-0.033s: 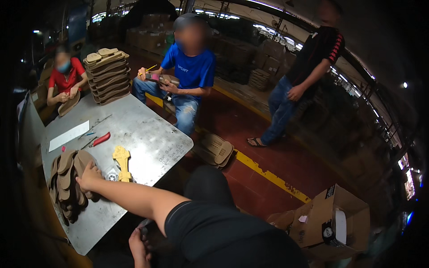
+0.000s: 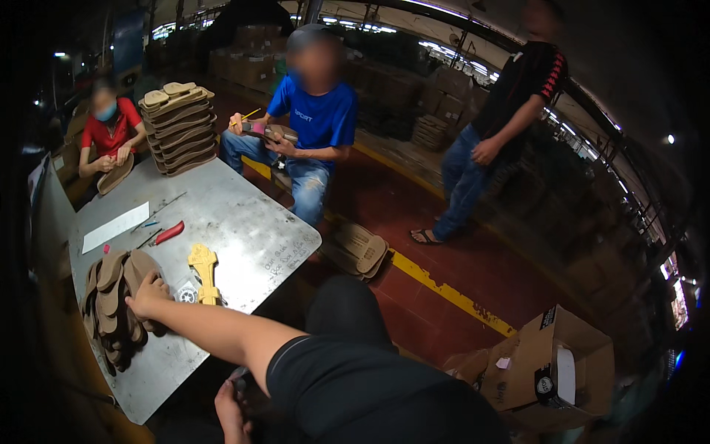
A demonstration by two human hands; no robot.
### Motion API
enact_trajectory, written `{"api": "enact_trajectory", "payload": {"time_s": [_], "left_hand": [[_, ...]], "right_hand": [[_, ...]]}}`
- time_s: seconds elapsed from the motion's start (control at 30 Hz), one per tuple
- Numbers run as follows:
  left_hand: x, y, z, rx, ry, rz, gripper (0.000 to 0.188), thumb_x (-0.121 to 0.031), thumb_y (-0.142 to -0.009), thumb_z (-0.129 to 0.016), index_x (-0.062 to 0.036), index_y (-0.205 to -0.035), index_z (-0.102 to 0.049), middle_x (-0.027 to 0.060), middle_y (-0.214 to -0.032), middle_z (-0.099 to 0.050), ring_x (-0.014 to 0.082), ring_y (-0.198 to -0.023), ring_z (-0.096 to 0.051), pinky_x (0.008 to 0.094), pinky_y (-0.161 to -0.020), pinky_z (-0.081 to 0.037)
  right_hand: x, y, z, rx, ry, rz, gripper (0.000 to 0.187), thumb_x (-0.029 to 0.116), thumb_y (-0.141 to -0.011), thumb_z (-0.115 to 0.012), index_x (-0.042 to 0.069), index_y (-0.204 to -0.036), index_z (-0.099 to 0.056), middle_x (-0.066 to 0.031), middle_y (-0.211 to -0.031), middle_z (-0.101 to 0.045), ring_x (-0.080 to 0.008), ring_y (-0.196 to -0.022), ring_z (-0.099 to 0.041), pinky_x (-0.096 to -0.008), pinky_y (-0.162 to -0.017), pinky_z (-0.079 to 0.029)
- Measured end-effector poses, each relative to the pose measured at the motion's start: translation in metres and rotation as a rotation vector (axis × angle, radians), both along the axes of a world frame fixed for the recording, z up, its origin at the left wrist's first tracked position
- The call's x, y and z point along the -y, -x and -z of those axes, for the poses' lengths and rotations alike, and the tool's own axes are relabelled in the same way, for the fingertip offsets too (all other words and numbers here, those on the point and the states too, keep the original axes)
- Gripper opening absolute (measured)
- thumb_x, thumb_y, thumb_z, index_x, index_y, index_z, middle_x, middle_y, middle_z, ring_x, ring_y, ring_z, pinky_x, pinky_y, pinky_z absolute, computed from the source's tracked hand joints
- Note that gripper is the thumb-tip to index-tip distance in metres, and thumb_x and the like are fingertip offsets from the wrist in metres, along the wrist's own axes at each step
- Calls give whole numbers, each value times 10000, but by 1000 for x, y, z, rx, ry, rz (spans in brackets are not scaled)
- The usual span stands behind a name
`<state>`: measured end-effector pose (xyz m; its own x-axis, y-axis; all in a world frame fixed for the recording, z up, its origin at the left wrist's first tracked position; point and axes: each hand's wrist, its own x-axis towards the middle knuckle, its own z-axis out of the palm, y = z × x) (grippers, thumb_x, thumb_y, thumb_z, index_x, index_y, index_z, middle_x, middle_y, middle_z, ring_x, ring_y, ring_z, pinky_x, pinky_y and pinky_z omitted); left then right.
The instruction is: The person marks shoe insoles with a pen using a template, then stacks and packs them into a plastic bag. The person handles insoles one at a time, aligns them with a template, and places them into a bag.
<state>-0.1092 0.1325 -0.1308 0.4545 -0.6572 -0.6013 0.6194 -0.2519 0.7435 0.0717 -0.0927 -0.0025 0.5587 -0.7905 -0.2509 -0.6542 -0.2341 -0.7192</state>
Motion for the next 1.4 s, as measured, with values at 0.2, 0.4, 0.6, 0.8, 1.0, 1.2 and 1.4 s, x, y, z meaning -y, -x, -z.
{"api": "enact_trajectory", "payload": {"time_s": [0.2,0.4,0.6,0.8,1.0,1.2,1.4], "left_hand": [[-2,0,-4,-31,48,-91,336,-316,-1203,-527,-85,-1155,-767,-59,-728,-586,83,-582,-490,262,-536,-398],[4,-1,8,-57,143,6,363,-302,-1208,-517,-56,-1254,-781,-63,-725,-574,69,-570,-489,248,-516,-394],[8,1,0,44,29,-1,311,-267,-1186,-610,-37,-1238,-813,-55,-795,-641,53,-619,-527,230,-557,-421],[15,7,16,30,89,25,291,-252,-1189,-614,-47,-1226,-817,-58,-807,-661,54,-660,-561,235,-608,-446],[6,-3,11,38,85,-32,294,-267,-1192,-612,-62,-1222,-820,-55,-813,-672,60,-659,-566,236,-609,-449],[1,-8,6,79,34,-2,316,-273,-1197,-600,-57,-1252,-825,-44,-855,-715,61,-690,-593,236,-633,-469],[12,9,-9,46,80,54,338,-246,-1202,-578,-26,-1314,-810,-11,-974,-789,61,-764,-631,235,-708,-505]], "right_hand": [[-3,-31,6,-174,97,78,1335,381,-833,-984,40,-1777,-104,-256,-1625,-433,-470,-1500,-482,-646,-1152,-506],[39,-35,-17,-227,-1,-8,1296,211,-835,-953,145,-1792,-82,-274,-1663,-385,-503,-1442,-569,-562,-1169,-560],[55,-33,-4,-292,-20,-88,1311,349,-875,-928,149,-1824,-46,-358,-1694,-396,-527,-1515,-514,-601,-1228,-491],[68,-50,28,-36,-125,299,1194,481,-862,-931,99,-1754,-235,-368,-1686,-432,-520,-1523,-512,-575,-1265,-454],[73,-40,4,-85,-306,178,1139,494,-839,-949,-51,-1657,-372,-315,-1685,-467,-475,-1530,-525,-536,-1239,-494],[25,-48,-12,-54,-56,119,1269,495,-847,-965,-2,-1762,-240,-274,-1700,-429,-429,-1546,-485,-610,-1209,-507],[43,-57,29,-256,238,85,870,221,-1094,-676,155,-1816,-194,-351,-1706,-340,-527,-1397,-554,-745,-956,-602]]}}
